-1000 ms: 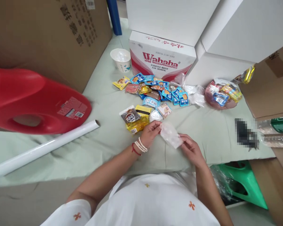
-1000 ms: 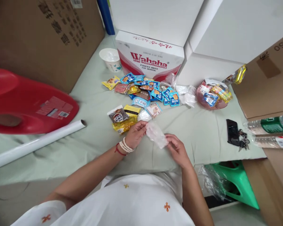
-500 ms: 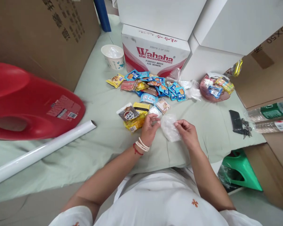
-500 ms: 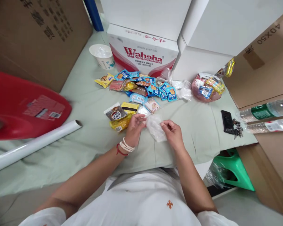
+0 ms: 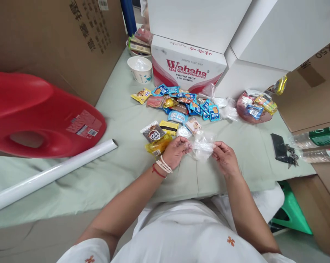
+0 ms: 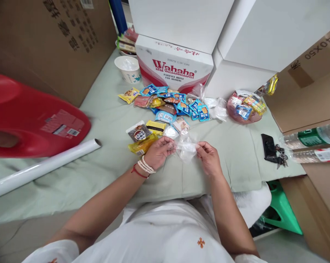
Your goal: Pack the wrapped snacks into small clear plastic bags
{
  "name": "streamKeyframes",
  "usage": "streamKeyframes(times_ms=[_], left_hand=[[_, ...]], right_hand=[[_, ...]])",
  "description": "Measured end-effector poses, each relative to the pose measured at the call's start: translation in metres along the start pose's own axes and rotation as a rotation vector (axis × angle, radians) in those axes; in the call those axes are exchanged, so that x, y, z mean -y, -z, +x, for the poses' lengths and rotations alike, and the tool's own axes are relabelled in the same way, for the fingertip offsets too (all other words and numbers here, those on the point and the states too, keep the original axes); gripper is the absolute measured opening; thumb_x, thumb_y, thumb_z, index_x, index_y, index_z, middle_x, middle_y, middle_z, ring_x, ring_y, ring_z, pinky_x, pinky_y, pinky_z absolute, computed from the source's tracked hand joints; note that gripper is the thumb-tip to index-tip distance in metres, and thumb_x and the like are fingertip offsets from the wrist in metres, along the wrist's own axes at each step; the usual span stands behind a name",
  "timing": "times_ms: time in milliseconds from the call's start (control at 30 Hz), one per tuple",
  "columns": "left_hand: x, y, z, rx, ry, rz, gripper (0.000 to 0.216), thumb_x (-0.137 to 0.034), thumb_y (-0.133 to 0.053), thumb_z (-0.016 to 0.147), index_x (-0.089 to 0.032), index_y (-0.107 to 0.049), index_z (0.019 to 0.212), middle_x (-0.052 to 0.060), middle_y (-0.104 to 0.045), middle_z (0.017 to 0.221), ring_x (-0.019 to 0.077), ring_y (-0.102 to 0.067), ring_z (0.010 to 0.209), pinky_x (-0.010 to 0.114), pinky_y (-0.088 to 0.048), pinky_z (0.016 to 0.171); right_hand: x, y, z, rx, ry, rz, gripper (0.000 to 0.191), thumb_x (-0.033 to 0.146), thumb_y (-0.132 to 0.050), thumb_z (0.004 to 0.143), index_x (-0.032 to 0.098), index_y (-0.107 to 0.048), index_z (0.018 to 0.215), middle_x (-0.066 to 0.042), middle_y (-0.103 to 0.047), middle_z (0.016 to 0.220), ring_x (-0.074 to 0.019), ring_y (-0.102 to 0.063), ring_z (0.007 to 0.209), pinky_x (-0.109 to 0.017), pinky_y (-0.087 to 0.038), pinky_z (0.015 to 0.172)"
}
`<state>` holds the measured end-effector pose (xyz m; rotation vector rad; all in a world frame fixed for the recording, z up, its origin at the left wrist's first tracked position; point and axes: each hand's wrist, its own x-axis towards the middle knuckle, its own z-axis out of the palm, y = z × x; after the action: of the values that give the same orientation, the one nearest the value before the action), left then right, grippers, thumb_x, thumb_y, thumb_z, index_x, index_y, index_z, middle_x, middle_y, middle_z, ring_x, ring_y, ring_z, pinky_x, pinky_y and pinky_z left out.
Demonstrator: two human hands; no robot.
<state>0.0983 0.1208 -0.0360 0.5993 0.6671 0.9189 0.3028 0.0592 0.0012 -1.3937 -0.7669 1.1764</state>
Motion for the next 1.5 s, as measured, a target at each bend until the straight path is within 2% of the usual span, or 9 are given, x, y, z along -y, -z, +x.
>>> streamKeyframes(times_ms=[333,533,633,800,967,1100,1233,1333,1500], left_hand=[[-0.005,-0.007,-0.003,-0.302,-0.045,-0.223,0.025,-0.025,-0.076,0.068,-0.019,-0.054,0.077,-0.007,-0.055,0.068,0.0043,-0.049,0.052,0.017,-0.037,0.045],[-0.01,-0.012,0.0,-0.506,-0.109,-0.204,0.041,-0.041,-0.083,0.078,-0.021,-0.048,0.077,-0.011,-0.045,0.062,0.0023,-0.036,0.043,0.014,-0.03,0.041],[-0.009,-0.012,0.0,-0.501,-0.142,-0.167,0.044,-0.048,-0.084,0.078,-0.021,-0.05,0.076,-0.009,-0.044,0.062,0.004,-0.038,0.046,0.015,-0.03,0.041],[-0.002,-0.012,-0.004,-0.433,-0.19,-0.014,0.047,-0.064,-0.075,0.081,-0.02,-0.058,0.078,-0.002,-0.057,0.074,0.0063,-0.039,0.048,0.021,-0.029,0.04],[0.005,-0.005,-0.008,-0.316,-0.276,0.214,0.053,-0.074,-0.064,0.086,-0.021,-0.067,0.087,0.004,-0.062,0.078,0.0115,-0.049,0.056,0.025,-0.041,0.047],[0.0,-0.003,-0.004,-0.37,-0.286,0.214,0.055,-0.075,-0.059,0.088,-0.021,-0.066,0.091,0.005,-0.066,0.079,0.0087,-0.042,0.048,0.024,-0.032,0.04],[-0.01,-0.004,0.0,-0.41,-0.292,0.151,0.052,-0.072,-0.063,0.088,-0.02,-0.064,0.083,0.003,-0.063,0.073,0.0065,-0.037,0.044,0.023,-0.025,0.037],[-0.016,-0.003,-0.001,-0.341,-0.231,0.096,0.05,-0.069,-0.066,0.087,-0.019,-0.064,0.083,0.001,-0.062,0.07,0.0049,-0.036,0.042,0.021,-0.023,0.036],[-0.024,0.001,0.0,-0.215,-0.075,-0.053,0.053,-0.069,-0.061,0.091,-0.016,-0.068,0.092,0.004,-0.069,0.074,0.006,-0.047,0.044,0.018,-0.033,0.038]], right_hand=[[-0.011,0.021,-0.001,-0.099,0.021,-0.167,0.034,0.053,-0.078,0.079,0.021,-0.067,0.086,0.005,-0.052,0.066,-0.01,-0.039,0.055,-0.024,-0.033,0.052],[0.017,0.042,-0.051,0.378,-0.057,-0.805,0.038,0.05,-0.063,0.094,0.02,-0.063,0.071,0.001,-0.056,0.065,-0.0142,-0.049,0.062,-0.026,-0.036,0.058],[0.037,0.04,-0.06,0.161,0.1,-0.903,0.037,0.05,-0.055,0.101,0.021,-0.067,0.081,0.001,-0.057,0.068,-0.0149,-0.049,0.062,-0.027,-0.038,0.06],[0.029,-0.022,-0.039,0.13,0.425,-0.891,0.031,0.049,-0.055,0.102,0.022,-0.069,0.093,-0.006,-0.067,0.089,-0.0202,-0.059,0.081,-0.031,-0.046,0.075],[-0.009,-0.071,-0.003,0.219,0.412,-0.774,0.035,0.056,-0.066,0.092,0.022,-0.071,0.099,-0.009,-0.067,0.099,-0.0262,-0.06,0.096,-0.038,-0.048,0.086],[-0.012,-0.053,0.01,0.215,0.264,-0.442,0.029,0.051,-0.069,0.09,0.023,-0.067,0.087,-0.003,-0.063,0.086,-0.0197,-0.06,0.082,-0.032,-0.048,0.078],[0.015,-0.014,0.005,0.157,0.211,-0.164,0.03,0.049,-0.076,0.085,0.023,-0.061,0.082,-0.005,-0.066,0.113,-0.0222,-0.064,0.103,-0.034,-0.051,0.087],[0.033,0.005,0.0,0.216,0.032,-0.026,0.034,0.051,-0.075,0.087,0.023,-0.056,0.081,-0.007,-0.067,0.124,-0.0195,-0.067,0.084,-0.033,-0.054,0.071],[0.034,0.013,-0.001,0.444,-0.14,-0.098,0.061,0.058,-0.085,0.074,0.027,-0.059,0.12,-0.005,-0.074,0.103,-0.0162,-0.062,0.067,-0.029,-0.049,0.062]])
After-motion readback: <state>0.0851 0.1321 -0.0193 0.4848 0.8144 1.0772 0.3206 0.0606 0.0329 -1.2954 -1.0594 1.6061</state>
